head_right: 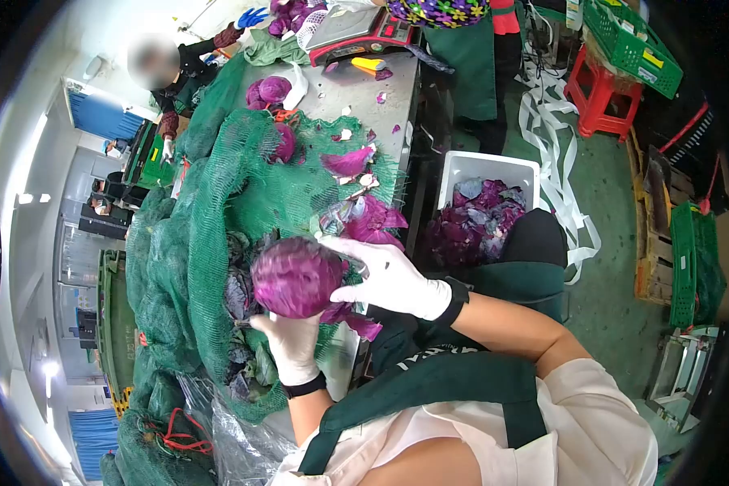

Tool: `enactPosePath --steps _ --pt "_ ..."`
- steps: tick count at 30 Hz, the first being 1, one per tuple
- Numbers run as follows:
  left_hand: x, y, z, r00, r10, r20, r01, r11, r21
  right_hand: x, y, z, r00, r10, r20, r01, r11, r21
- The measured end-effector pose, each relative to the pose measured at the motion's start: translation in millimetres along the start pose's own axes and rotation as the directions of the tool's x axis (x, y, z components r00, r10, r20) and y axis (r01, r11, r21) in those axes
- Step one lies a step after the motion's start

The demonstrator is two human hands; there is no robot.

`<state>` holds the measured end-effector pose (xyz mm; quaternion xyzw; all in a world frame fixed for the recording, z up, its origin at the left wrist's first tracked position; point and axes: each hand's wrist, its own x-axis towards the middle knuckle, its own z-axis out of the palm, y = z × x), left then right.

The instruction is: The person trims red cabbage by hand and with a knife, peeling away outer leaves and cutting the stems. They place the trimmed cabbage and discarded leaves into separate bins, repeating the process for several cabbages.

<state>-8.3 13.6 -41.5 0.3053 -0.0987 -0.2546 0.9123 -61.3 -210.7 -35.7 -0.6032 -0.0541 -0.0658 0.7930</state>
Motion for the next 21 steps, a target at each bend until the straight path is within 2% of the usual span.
enactPosePath --steps 1,2,3,5,6,7,9,10,11,12,13,15,16,17,19,20,21 --pt "-2 -3 2 1.000 0.001 -0.005 -0.001 1.000 -0.001 -2 2 0 0.999 -0.054 0.006 0.055 0.992 -0.117" --pt "-5 -8 5 0.991 0.044 -0.129 -0.031 0.994 0.100 -5 4 0 0.994 -0.105 0.020 0.107 0.967 -0.231" --pt "-6 -9 6 0.966 0.095 -0.240 -0.044 0.978 0.206 -4 1 -5 0.995 -0.094 0.024 0.096 0.930 -0.354" --pt "-7 -8 0 0.972 0.069 -0.226 -0.013 0.970 0.242 -2 -12 -11 0.992 0.118 0.040 -0.099 0.945 -0.312" --pt "-8 -10 -8 0.982 0.081 -0.172 -0.031 0.960 0.277 -3 -11 -13 0.981 0.184 0.058 -0.170 0.967 -0.192" --pt "-8 -12 -7 0.989 0.089 -0.117 -0.048 0.949 0.312 0 -4 -13 0.998 0.034 0.052 -0.022 0.978 -0.207" --pt "-7 -15 3 0.979 0.108 -0.170 -0.050 0.948 0.315 -1 -3 -13 0.997 -0.072 0.009 0.070 0.930 -0.362" --pt "-4 -16 11 0.974 0.181 -0.134 -0.101 0.883 0.459 -2 -9 -12 0.998 -0.068 0.001 0.064 0.929 -0.363" --pt "-1 -16 21 0.966 0.246 -0.084 -0.151 0.793 0.590 -4 -18 -11 0.994 -0.110 -0.007 0.093 0.877 -0.471" --pt "1 -17 31 0.961 0.263 -0.089 -0.145 0.748 0.648 -5 -22 -10 0.989 -0.148 -0.011 0.115 0.812 -0.572" --pt "2 -17 31 0.966 0.251 -0.060 -0.137 0.695 0.706 -4 -22 -8 0.990 -0.142 -0.023 0.103 0.811 -0.575" --pt "1 -20 20 0.964 0.267 0.011 -0.149 0.504 0.851 -2 -21 -5 0.968 -0.245 0.059 0.224 0.727 -0.649" --pt "0 -22 28 0.964 0.267 0.013 -0.139 0.458 0.878 -1 -16 -4 0.968 -0.228 0.101 0.238 0.725 -0.647" --pt "0 -21 17 0.970 0.235 0.069 -0.152 0.357 0.922 1 -11 -4 0.938 -0.302 0.168 0.334 0.670 -0.662" --pt "-1 -20 25 0.964 0.236 0.123 -0.183 0.253 0.950 1 -1 -7 0.900 -0.376 0.220 0.421 0.621 -0.661" --pt "0 -21 20 0.964 0.237 0.119 -0.180 0.255 0.950 1 -1 -8 0.901 -0.372 0.222 0.420 0.623 -0.660" --pt "1 -23 12 0.962 0.241 0.126 -0.194 0.287 0.938 0 0 -7 0.882 -0.390 0.266 0.454 0.545 -0.705"
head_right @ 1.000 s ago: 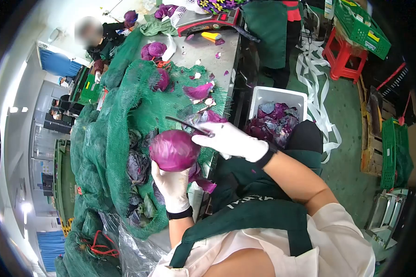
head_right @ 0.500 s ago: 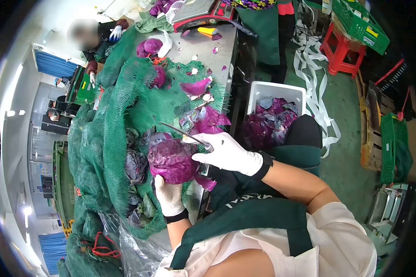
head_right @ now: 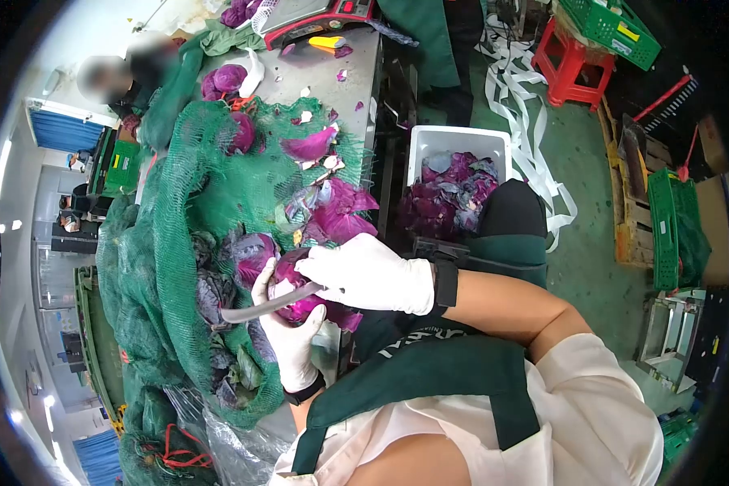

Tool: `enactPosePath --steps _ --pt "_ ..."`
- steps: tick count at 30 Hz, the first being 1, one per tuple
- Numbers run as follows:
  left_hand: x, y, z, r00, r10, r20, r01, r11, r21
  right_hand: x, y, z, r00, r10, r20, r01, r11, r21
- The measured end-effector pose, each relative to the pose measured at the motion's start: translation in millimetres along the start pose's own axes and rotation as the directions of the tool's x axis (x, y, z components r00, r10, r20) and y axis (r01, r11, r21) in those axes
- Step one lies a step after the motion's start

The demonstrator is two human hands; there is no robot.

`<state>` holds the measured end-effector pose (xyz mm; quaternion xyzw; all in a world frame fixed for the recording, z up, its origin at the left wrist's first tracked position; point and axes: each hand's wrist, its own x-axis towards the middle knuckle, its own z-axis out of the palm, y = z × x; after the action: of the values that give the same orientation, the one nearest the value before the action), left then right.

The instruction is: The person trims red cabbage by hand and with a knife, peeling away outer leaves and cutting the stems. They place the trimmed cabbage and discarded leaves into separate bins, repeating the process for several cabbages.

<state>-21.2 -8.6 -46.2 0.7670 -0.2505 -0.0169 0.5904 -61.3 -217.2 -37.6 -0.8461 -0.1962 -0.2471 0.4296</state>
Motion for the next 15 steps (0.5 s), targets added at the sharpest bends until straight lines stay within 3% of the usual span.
enactPosePath --steps 2,4,6,8,10,11,12,14,15 --pt "0 -4 -5 1.000 0.003 0.001 -0.003 0.999 -0.036 -2 -1 -1 0.999 -0.044 0.018 0.045 0.996 -0.080" --pt "3 -1 -11 0.994 0.057 0.088 -0.064 0.995 0.079 -1 2 -8 0.964 0.249 0.097 -0.267 0.905 0.330" --pt "-1 -7 -12 0.995 0.064 0.070 -0.064 0.998 0.002 -6 19 5 0.952 0.302 -0.051 -0.249 0.861 0.443" --pt "-2 -8 -15 0.996 0.031 0.079 -0.008 0.962 -0.272 -6 40 1 0.906 0.400 -0.137 -0.306 0.844 0.440" --pt "-7 -7 -11 0.997 0.001 0.074 0.026 0.930 -0.368 -7 46 -27 0.689 0.712 0.136 -0.603 0.458 0.653" --pt "-13 -9 -10 0.993 -0.115 0.041 0.117 0.802 -0.586 -12 55 -31 0.703 0.704 0.102 -0.580 0.484 0.655" --pt "-19 -11 -12 0.971 -0.234 0.037 0.178 0.616 -0.767 -15 62 -38 0.647 0.753 0.119 -0.655 0.469 0.593" --pt "-29 -35 -21 0.975 -0.211 0.066 0.192 0.656 -0.730 -28 82 -46 0.681 0.724 0.110 -0.686 0.577 0.443" --pt "-31 -43 -23 0.953 -0.301 0.041 0.183 0.462 -0.868 -43 103 -44 0.727 0.683 0.065 -0.660 0.670 0.339"
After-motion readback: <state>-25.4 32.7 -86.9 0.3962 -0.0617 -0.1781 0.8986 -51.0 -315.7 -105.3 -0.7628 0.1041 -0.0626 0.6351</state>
